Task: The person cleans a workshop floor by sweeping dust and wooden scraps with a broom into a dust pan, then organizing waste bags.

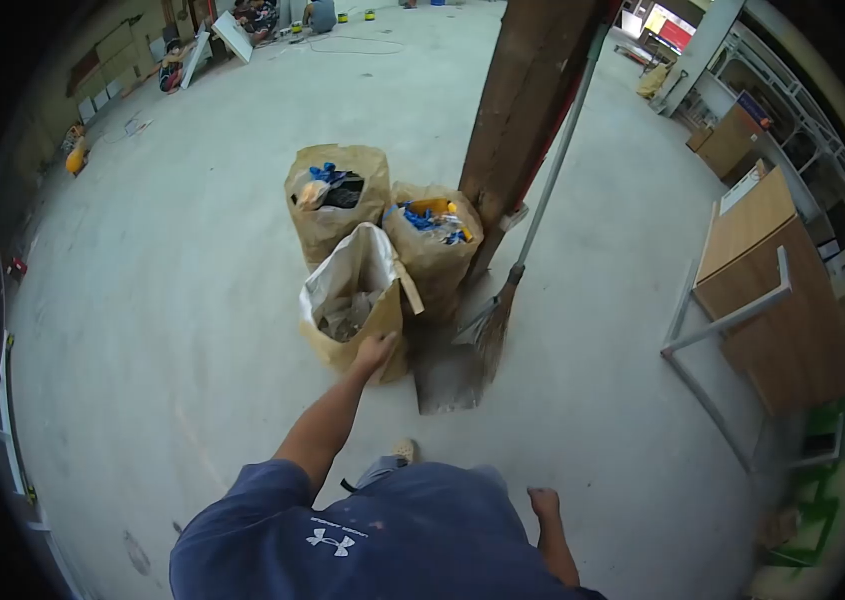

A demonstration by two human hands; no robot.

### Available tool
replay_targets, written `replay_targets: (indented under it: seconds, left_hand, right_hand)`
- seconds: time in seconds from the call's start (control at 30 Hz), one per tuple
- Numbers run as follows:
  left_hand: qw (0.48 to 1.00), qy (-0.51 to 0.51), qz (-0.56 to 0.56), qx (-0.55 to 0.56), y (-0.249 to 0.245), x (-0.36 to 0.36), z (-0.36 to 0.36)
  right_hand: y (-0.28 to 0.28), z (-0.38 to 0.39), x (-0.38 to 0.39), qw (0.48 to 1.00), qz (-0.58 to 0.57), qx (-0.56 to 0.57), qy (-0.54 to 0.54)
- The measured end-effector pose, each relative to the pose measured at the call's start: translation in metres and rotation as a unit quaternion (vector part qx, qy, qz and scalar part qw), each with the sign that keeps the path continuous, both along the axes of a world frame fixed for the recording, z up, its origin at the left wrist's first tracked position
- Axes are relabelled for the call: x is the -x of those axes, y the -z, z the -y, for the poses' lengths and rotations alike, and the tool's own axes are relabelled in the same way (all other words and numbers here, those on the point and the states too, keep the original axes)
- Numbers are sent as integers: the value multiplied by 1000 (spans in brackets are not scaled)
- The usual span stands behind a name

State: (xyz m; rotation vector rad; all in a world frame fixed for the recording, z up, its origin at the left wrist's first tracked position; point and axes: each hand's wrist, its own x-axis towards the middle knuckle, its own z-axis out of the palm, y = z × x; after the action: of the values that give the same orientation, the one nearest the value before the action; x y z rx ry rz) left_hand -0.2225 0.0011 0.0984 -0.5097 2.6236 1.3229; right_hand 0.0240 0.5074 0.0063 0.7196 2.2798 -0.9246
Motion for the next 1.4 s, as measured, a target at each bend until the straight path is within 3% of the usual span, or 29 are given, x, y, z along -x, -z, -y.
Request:
replay_targets:
  seconds: [0.07, 0.1, 0.13, 0.17, 0.23, 0.27, 0.33, 0.4, 0.43, 0.5, 0.53, 0.57, 0.63, 0.67, 0.7, 0.77, 0.8, 0.93, 1.03, 1.1, 1.2, 1.27, 1.4]
  left_hand:
    - [996, -13, -70, -58, -17, 50, -63]
    - [996, -5, -19, -89, -42, 71, -77]
    - [988, -16, -48, -147, -38, 88, -94]
    - [976, -34, -82, -198, -31, 107, -106]
    - [978, -5, -101, -185, -10, 134, -123]
    - [972, -23, -99, -212, -8, 141, -135]
    - [964, -65, -111, -235, 19, 154, -156]
    - [952, -138, -80, -263, 42, 169, -181]
    - [949, -162, -78, -260, 35, 177, -195]
    - [952, -167, 42, -252, 19, 195, -219]
    - [976, -117, 83, -162, 16, 202, -230]
    - [974, -130, 95, -162, 27, 206, -236]
    - [956, 112, 254, -97, 62, 212, -244]
    - [922, 283, 262, 39, 93, 215, -248]
    - [924, 273, 268, 26, 105, 206, -258]
    - [899, 147, 413, 4, 123, 183, -268]
    - [902, 15, 430, 40, 85, 167, -279]
    - [895, -94, 427, 88, 91, 65, -296]
    - [865, -120, 471, 123, 71, 9, -298]
    - [870, -142, 455, 130, 58, -29, -288]
    - [889, -169, 402, 137, 38, -88, -267]
    - [905, -183, 364, 126, 30, -132, -262]
    - [901, -241, 343, 110, 23, -259, -224]
  right_hand:
    - [-30, -47, 56, 977, -111, -66, -168]
    - [-79, -27, 108, 977, -103, -84, -167]
    - [-99, -15, 153, 974, -152, -89, -144]
    - [-106, -4, 207, 950, -223, -85, -203]
    - [-148, 35, 316, 904, -288, -67, -308]
    - [-139, 48, 370, 862, -343, -101, -360]
    - [-185, 97, 467, 812, -368, -97, -443]
    - [-187, 131, 555, 723, -455, -86, -513]
    - [-191, 148, 595, 697, -436, -110, -559]
    - [-170, 164, 667, 615, -422, -213, -631]
    - [-154, 167, 696, 607, -335, -278, -665]
    - [-140, 166, 716, 587, -246, -343, -691]
    - [-131, 147, 730, 504, -197, -427, -724]
    - [-138, 143, 733, 486, -145, -449, -736]
    - [-143, 141, 731, 464, -95, -469, -746]
    - [-137, 133, 726, 452, -5, -466, -761]
    - [-131, 122, 726, 448, 15, -451, -772]
    - [-106, 75, 701, 433, 72, -416, -797]
    - [-116, 40, 676, 437, 71, -387, -809]
    - [-134, 32, 664, 485, 146, -375, -776]
    - [-177, 23, 632, 484, 104, -355, -793]
    - [-220, 18, 602, 547, 105, -346, -755]
    - [-265, 6, 536, 575, 58, -317, -752]
